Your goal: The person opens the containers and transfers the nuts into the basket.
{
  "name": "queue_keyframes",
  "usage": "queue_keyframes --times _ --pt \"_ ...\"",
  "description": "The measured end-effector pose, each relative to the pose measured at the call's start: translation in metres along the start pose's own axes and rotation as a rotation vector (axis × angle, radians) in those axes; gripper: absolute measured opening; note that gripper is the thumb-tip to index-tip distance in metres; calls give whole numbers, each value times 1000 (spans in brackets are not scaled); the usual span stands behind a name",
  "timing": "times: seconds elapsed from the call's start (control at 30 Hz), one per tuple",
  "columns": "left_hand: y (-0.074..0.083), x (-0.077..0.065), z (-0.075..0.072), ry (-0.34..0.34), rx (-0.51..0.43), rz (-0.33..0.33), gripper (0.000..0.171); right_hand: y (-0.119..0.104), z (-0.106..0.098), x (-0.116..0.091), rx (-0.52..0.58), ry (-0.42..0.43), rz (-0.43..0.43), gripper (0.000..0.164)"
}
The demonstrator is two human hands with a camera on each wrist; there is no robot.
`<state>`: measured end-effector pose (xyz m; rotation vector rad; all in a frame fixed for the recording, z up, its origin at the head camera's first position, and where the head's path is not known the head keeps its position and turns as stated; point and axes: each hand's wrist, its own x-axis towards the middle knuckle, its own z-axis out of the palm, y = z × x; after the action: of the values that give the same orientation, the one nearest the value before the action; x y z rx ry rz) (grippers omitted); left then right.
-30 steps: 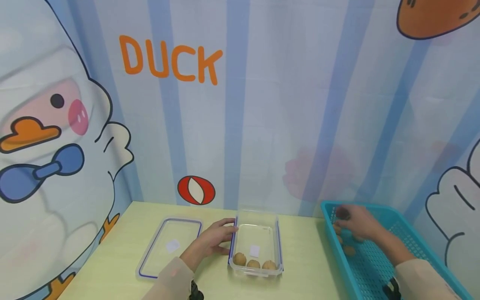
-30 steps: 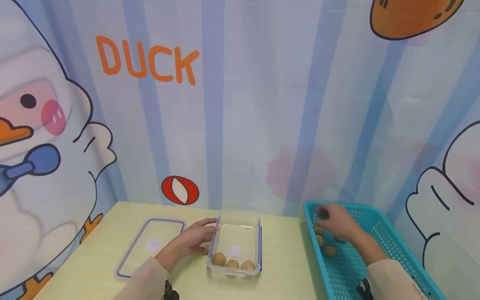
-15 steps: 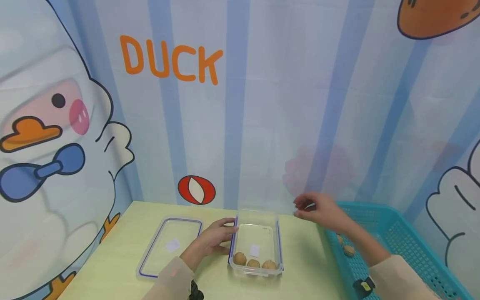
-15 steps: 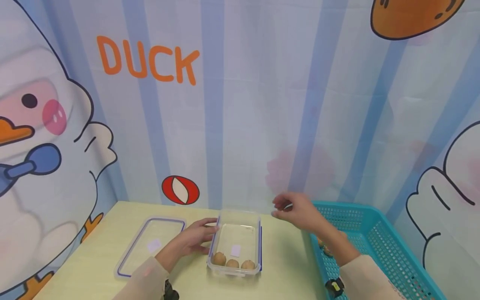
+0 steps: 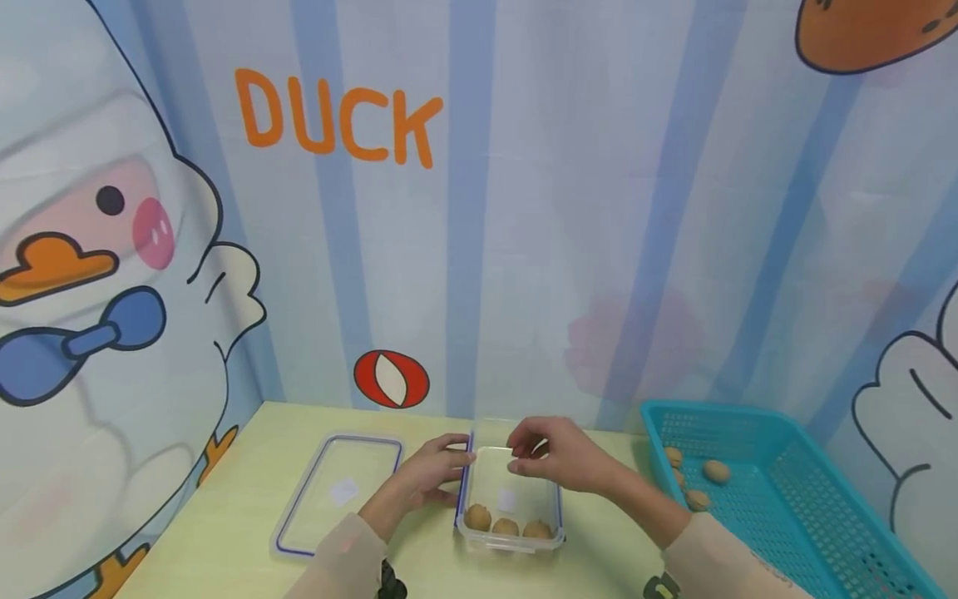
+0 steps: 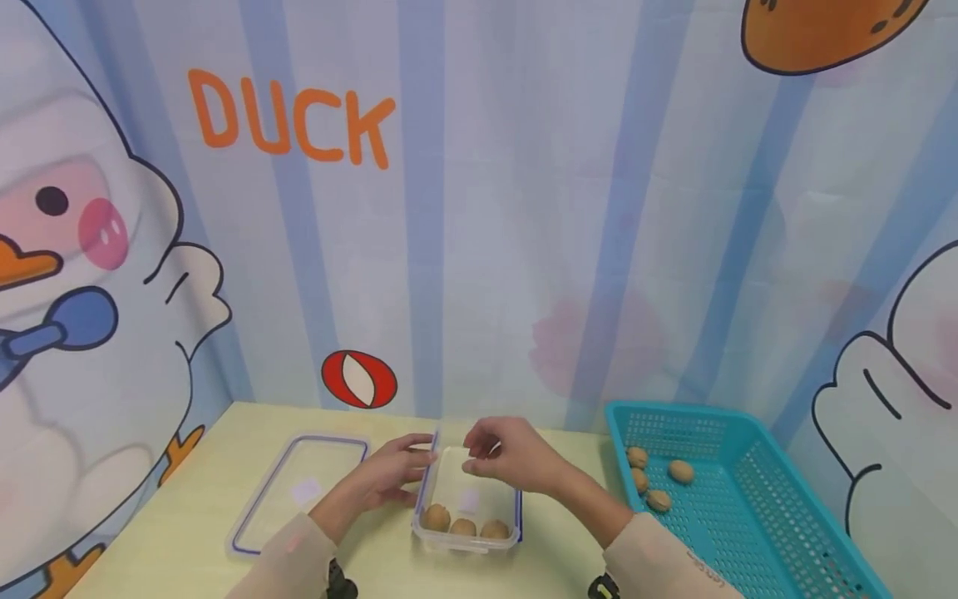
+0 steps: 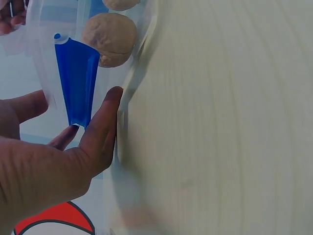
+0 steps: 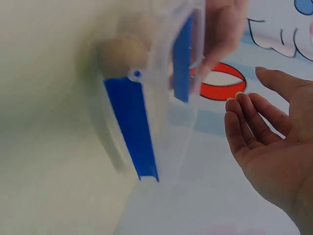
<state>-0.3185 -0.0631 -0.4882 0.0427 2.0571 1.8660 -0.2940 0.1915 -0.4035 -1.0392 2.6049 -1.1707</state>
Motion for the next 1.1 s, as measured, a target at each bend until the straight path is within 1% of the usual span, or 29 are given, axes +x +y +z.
queue_keyframes --times 0.17,0.3,0.5,0.6,0.77,0.97,1.1 --pt "0 1 0 6 8 -6 60 8 27 6 -3 -47 -11 20" --pt "-1 1 -2 -3 4 1 60 11 46 11 -41 -76 -18 24" --pt "-1 2 -1 -15 2 8 59 19 66 14 -84 -98 -9 30" --pt "-2 2 -1 -13 -3 3 59 23 75 15 -135 -107 -33 30" --pt "-2 1 1 -21 -10 6 58 26 81 12 -225 -95 -76 26" --pt "0 2 0 -26 -19 11 59 26 82 11 -237 -61 -93 22" --pt "-2 1 0 -25 -16 11 59 27 85 12 -219 -67 -96 17"
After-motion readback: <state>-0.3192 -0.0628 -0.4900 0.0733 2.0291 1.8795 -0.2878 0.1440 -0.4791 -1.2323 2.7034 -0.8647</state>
